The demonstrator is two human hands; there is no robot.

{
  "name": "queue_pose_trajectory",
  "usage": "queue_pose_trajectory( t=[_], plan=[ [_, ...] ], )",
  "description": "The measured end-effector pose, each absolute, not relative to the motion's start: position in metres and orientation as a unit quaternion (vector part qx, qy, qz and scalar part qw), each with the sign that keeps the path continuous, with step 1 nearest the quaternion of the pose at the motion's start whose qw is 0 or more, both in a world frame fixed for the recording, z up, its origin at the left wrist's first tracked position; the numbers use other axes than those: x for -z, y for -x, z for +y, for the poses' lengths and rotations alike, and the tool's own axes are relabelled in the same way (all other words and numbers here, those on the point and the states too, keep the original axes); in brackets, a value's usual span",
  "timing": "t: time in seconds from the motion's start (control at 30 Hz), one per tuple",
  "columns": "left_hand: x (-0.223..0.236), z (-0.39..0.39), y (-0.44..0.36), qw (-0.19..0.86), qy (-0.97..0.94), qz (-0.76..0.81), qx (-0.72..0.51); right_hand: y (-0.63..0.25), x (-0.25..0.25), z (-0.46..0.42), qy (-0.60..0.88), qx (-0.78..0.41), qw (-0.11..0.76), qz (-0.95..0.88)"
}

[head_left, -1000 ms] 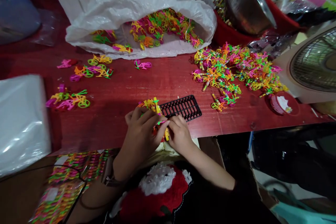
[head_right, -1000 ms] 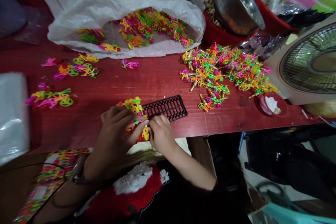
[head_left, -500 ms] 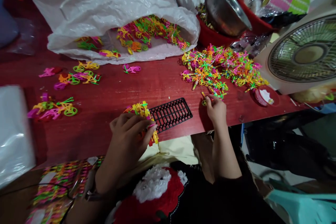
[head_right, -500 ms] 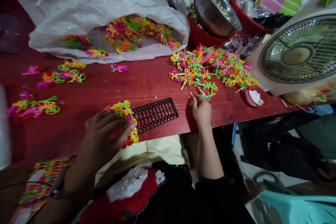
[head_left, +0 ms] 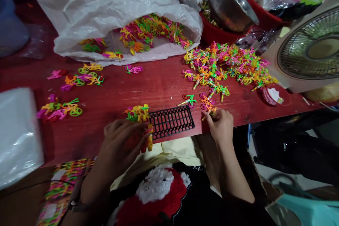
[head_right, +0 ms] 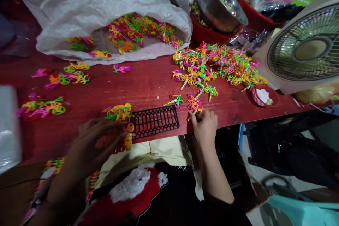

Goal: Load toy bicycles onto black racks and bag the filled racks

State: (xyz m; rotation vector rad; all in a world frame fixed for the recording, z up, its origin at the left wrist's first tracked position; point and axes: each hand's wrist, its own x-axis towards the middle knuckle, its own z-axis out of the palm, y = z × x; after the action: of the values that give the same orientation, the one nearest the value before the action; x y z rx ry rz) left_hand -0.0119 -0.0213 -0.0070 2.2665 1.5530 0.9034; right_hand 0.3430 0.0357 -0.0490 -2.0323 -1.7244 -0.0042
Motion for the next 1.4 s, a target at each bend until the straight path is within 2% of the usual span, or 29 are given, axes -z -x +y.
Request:
queue_pose_trajectory(
  t=[0.2, 0.3, 0.53, 0.6, 0.7, 0.77, 0.87, 1.07, 1.23, 1.4],
  plan=[
    [0.005, -0.021, 0.01, 0.117, -0.781, 0.537, -0.297, -0.357, 0.055, 0.034, 0.779, -0.092, 0.212, -0.583],
    [0.002, -0.023, 0.014, 0.119, -0.777, 0.536, -0.308, -0.369, 0.049, 0.04, 0.796, -0.115, 0.26, -0.534],
    [0.002, -0.026, 0.03, 0.068, -0.746, 0.569, -0.339, -0.383, 0.031, 0.051, 0.775, -0.052, 0.394, -0.491],
    [0.003, -0.026, 0.03, 0.07, -0.747, 0.571, -0.334, -0.371, 0.031, 0.054, 0.741, -0.104, 0.458, -0.48],
    [0.004, -0.024, 0.026, 0.079, -0.747, 0.57, -0.333, -0.332, 0.032, 0.054, 0.643, -0.284, 0.515, -0.49],
    [0.003, -0.023, 0.023, 0.079, -0.743, 0.57, -0.341, -0.296, 0.034, 0.052, 0.579, -0.385, 0.494, -0.523],
    [0.001, -0.021, 0.019, 0.084, -0.735, 0.573, -0.353, -0.243, 0.036, 0.05, 0.505, -0.435, 0.429, -0.61],
    [-0.002, -0.02, 0.015, 0.096, -0.763, 0.542, -0.339, -0.186, 0.053, 0.061, 0.417, -0.354, 0.346, -0.762],
    [0.0, -0.018, 0.012, 0.134, -0.762, 0.535, -0.34, -0.177, 0.06, 0.067, 0.44, -0.309, 0.285, -0.794],
    [0.003, -0.015, 0.012, 0.159, -0.758, 0.524, -0.355, -0.174, 0.057, 0.068, 0.422, -0.318, 0.27, -0.805]
  ],
)
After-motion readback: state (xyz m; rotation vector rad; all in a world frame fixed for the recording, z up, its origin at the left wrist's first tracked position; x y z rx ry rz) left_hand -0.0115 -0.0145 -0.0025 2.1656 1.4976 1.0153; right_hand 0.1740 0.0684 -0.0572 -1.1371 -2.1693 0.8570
